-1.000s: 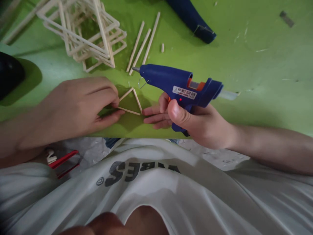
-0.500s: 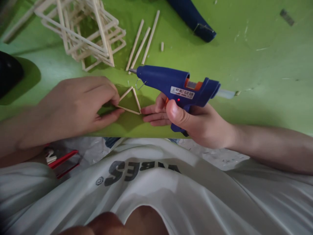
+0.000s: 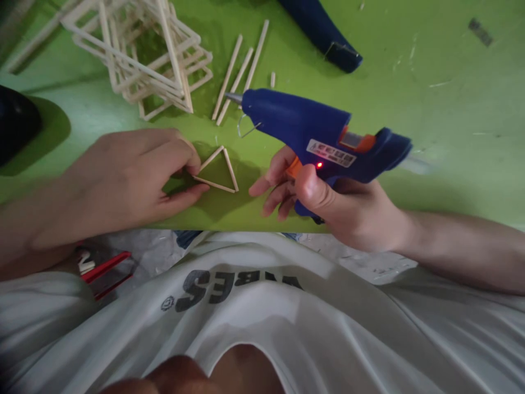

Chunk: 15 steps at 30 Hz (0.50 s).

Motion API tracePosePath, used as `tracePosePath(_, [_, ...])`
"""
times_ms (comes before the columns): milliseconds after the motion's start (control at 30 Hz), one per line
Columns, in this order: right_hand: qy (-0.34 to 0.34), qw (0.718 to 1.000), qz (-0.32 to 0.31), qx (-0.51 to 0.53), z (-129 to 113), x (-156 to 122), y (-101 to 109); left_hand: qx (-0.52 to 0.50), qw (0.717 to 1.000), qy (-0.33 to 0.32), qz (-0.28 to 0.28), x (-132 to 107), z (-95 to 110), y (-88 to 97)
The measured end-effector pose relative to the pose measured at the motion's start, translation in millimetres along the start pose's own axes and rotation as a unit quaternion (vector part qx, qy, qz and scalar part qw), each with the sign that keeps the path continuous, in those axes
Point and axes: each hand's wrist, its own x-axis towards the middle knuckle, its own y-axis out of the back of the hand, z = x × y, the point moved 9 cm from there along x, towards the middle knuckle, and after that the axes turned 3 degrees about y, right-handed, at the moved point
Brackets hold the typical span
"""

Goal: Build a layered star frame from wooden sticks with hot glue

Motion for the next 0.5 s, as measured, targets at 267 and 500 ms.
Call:
tracePosePath(267, [0.030,0.996,0.063,-0.048,-11.2,-1.0,15.1,0.002,1.000,0.001,0.013,-3.5,-1.4,18.1])
tracePosePath(500, [0.020,0.991,0.079,-0.109,-26.0,3.6,36.7,0.078,0.996,0.036,-0.028,-13.7,-19.0,10.6])
